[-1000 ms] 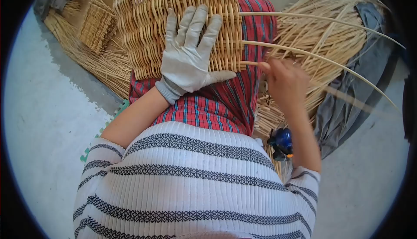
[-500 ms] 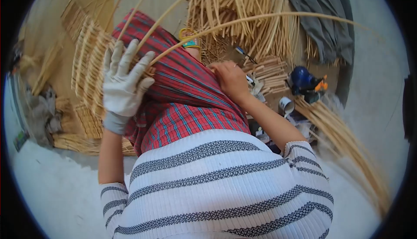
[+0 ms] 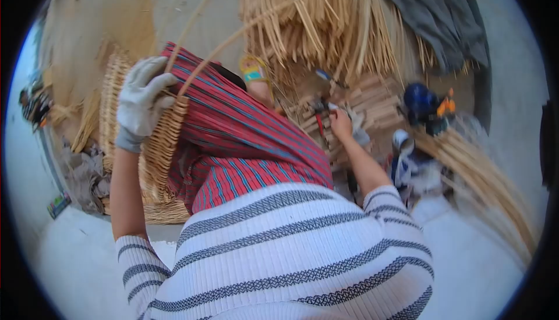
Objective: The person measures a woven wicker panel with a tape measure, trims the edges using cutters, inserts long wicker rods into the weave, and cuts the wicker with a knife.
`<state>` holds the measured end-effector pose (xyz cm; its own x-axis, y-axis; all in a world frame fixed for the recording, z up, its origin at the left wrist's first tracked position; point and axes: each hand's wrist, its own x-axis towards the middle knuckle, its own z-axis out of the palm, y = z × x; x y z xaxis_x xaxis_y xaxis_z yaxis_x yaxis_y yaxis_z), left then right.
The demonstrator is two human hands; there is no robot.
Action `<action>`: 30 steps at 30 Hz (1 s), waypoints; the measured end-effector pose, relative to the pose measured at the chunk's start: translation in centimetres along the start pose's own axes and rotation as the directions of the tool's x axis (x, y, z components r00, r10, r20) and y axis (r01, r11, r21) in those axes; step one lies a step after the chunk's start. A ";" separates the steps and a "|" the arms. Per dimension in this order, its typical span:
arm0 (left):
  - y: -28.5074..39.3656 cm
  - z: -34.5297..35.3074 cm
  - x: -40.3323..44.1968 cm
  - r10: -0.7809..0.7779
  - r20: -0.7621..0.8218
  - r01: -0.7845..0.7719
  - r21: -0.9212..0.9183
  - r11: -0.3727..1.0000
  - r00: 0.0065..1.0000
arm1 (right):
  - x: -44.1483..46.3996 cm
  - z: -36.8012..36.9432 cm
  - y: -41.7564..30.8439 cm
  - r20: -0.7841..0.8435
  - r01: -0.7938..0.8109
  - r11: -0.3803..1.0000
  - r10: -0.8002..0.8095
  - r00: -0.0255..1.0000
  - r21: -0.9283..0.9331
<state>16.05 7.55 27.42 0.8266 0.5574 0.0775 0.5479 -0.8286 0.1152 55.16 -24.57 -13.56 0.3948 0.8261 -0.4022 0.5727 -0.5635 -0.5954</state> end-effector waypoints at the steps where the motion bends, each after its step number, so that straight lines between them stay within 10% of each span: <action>1: -0.2 0.1 0.0 -0.022 -0.026 0.021 -0.015 1.000 0.999 | 2.1 0.9 -1.2 -0.077 -0.016 1.000 0.017 0.997 0.012; 4: -0.1 0.3 0.0 -0.087 -0.102 0.084 -0.030 0.996 0.991 | 7.7 4.3 -2.4 -0.227 -0.028 0.996 0.047 0.973 0.084; 7: 0.0 -0.3 -0.1 -0.158 -0.095 0.159 -0.005 0.987 0.983 | 9.8 2.0 -6.2 -0.079 -0.392 0.913 0.401 0.912 0.114; 12: -0.6 1.3 -0.4 -0.250 -0.183 0.235 -0.098 0.967 0.951 | 8.4 0.6 -4.1 0.097 -0.459 0.888 0.457 0.884 0.000; 14: -1.2 1.6 -0.5 -0.308 -0.208 0.285 -0.135 0.949 0.928 | 7.4 -0.6 -1.8 0.254 -0.250 0.936 0.311 0.916 -0.246; 19: -3.1 2.8 -1.5 -0.581 -0.199 0.517 -0.294 0.804 0.789 | 4.7 -1.8 5.4 0.373 0.012 0.982 0.060 0.926 -0.186; 21: -4.3 4.5 -2.0 -0.585 -0.227 0.481 -0.381 0.789 0.779 | 2.9 -4.8 3.5 0.709 -0.705 0.684 0.403 0.579 0.187; 24: -4.9 5.4 -2.4 -0.575 -0.253 0.474 -0.363 0.802 0.778 | 0.3 -8.1 -3.0 0.757 -0.765 0.567 0.342 0.556 0.306; 30: -4.0 4.9 -2.9 -0.616 -0.291 0.516 -0.353 0.780 0.732 | 3.1 -11.4 -13.9 0.660 -0.355 0.790 -0.081 0.747 0.500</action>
<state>12.05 8.98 21.88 0.2299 0.9339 0.2739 0.8088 -0.3398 0.4799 56.57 -14.25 1.39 -0.2258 0.6661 -0.7108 -0.0473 -0.7363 -0.6750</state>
